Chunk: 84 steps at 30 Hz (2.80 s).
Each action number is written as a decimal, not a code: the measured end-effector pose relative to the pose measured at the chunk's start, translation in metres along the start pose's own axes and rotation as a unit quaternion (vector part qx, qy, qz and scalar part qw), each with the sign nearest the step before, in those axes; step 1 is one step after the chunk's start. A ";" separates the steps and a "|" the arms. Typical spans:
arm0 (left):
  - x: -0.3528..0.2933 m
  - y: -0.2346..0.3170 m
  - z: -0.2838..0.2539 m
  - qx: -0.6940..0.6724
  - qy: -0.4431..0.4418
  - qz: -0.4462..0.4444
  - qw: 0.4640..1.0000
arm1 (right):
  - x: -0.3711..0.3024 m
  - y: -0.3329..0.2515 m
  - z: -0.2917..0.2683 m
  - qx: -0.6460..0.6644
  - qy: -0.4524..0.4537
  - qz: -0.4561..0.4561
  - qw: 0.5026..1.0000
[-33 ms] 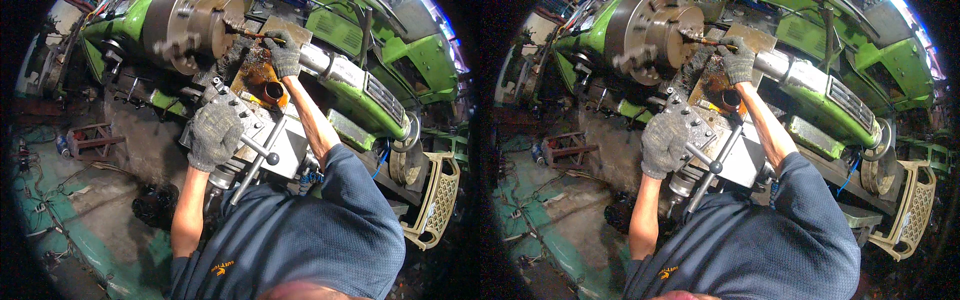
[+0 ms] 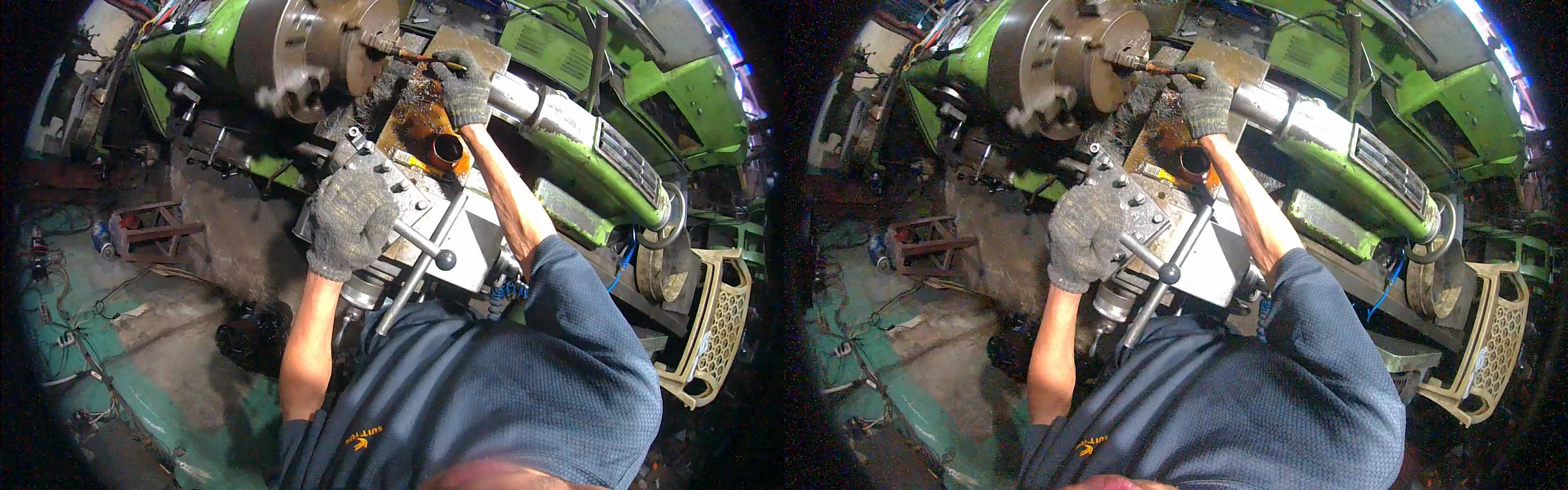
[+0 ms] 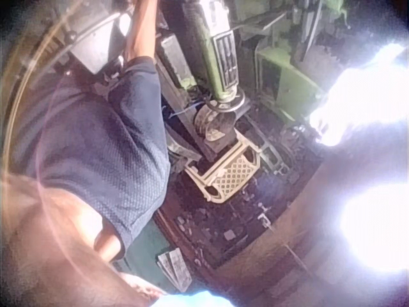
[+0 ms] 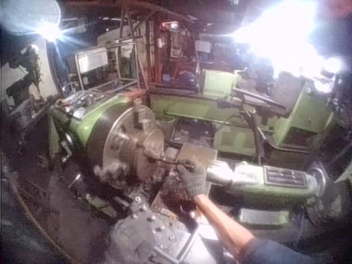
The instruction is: The person operates a green industrial lathe, using a brush to apply lubricant to the rotating workpiece and adjusting the machine's controls. They manipulate the tool post and levers to position the cutting tool against the metal part, generating metal shavings during the machining process.
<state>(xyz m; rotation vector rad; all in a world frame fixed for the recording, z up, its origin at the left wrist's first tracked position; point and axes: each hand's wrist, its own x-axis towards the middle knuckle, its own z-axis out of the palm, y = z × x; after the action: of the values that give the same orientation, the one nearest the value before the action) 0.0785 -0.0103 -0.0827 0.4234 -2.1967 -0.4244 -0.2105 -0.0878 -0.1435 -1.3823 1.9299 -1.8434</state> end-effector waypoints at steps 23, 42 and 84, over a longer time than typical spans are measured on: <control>-0.006 -0.009 0.009 -0.009 0.049 0.050 0.998 | -0.087 -0.054 -0.101 -0.004 0.051 0.113 0.992; -0.007 0.004 0.001 0.058 -0.014 -0.040 0.997 | -0.230 0.111 -0.418 -0.351 0.296 0.244 0.854; -0.028 -0.002 -0.012 0.127 -0.110 -0.091 0.982 | -0.236 0.283 -0.541 -0.677 -0.183 0.426 0.573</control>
<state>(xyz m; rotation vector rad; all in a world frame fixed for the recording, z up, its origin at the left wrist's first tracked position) 0.1051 -0.0018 -0.0956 0.7521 -2.4469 -0.3005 -0.5702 0.4130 -0.3644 -0.4354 2.8391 0.5769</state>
